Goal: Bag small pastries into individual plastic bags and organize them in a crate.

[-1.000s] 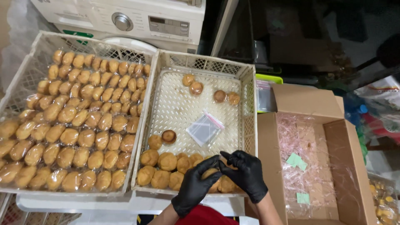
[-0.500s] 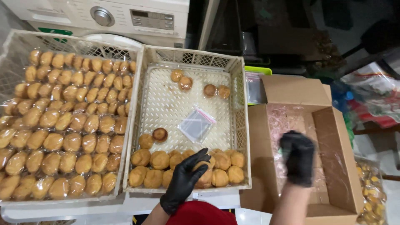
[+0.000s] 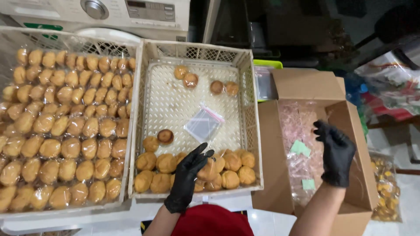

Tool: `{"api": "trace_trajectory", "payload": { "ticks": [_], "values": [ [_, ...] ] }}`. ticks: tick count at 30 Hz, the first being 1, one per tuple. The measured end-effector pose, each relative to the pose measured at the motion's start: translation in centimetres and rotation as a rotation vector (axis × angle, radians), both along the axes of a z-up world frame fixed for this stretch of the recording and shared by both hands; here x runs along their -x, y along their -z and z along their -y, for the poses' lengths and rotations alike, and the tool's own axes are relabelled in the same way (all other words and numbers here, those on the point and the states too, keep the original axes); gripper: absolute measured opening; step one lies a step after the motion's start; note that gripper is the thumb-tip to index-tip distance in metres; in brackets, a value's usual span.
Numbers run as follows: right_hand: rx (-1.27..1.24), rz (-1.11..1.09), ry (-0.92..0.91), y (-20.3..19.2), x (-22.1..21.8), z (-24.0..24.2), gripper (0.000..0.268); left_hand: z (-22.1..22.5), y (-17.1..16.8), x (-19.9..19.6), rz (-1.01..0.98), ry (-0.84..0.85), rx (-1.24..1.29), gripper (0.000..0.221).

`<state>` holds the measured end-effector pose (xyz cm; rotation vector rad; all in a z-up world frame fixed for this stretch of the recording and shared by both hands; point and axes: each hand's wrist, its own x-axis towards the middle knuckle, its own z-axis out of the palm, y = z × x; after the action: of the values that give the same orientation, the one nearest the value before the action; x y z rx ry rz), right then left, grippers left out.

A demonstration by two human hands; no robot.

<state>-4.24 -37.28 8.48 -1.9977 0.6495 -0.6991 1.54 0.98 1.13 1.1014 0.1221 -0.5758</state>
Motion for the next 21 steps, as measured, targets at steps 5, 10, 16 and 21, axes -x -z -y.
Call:
{"api": "trace_trajectory", "payload": {
  "ticks": [5,10,16,21],
  "values": [
    [-0.066,-0.059,-0.494,1.7,0.0,-5.9,0.024,0.2,0.7,0.1,0.542,0.010,0.007,0.053],
    [-0.561,-0.158,-0.826,5.1,-1.9,-15.3,0.010,1.0,1.5,0.7,0.174,-0.091,0.047,0.044],
    [-0.799,-0.238,-0.755,6.5,-3.2,-19.1,0.025,-0.4,-0.5,0.1,0.243,-0.052,-0.177,0.040],
    [-0.833,-0.188,-0.784,8.3,-3.4,-19.3,0.027,-1.3,0.5,0.3,0.322,-0.034,-0.024,0.044]
  ]
}}
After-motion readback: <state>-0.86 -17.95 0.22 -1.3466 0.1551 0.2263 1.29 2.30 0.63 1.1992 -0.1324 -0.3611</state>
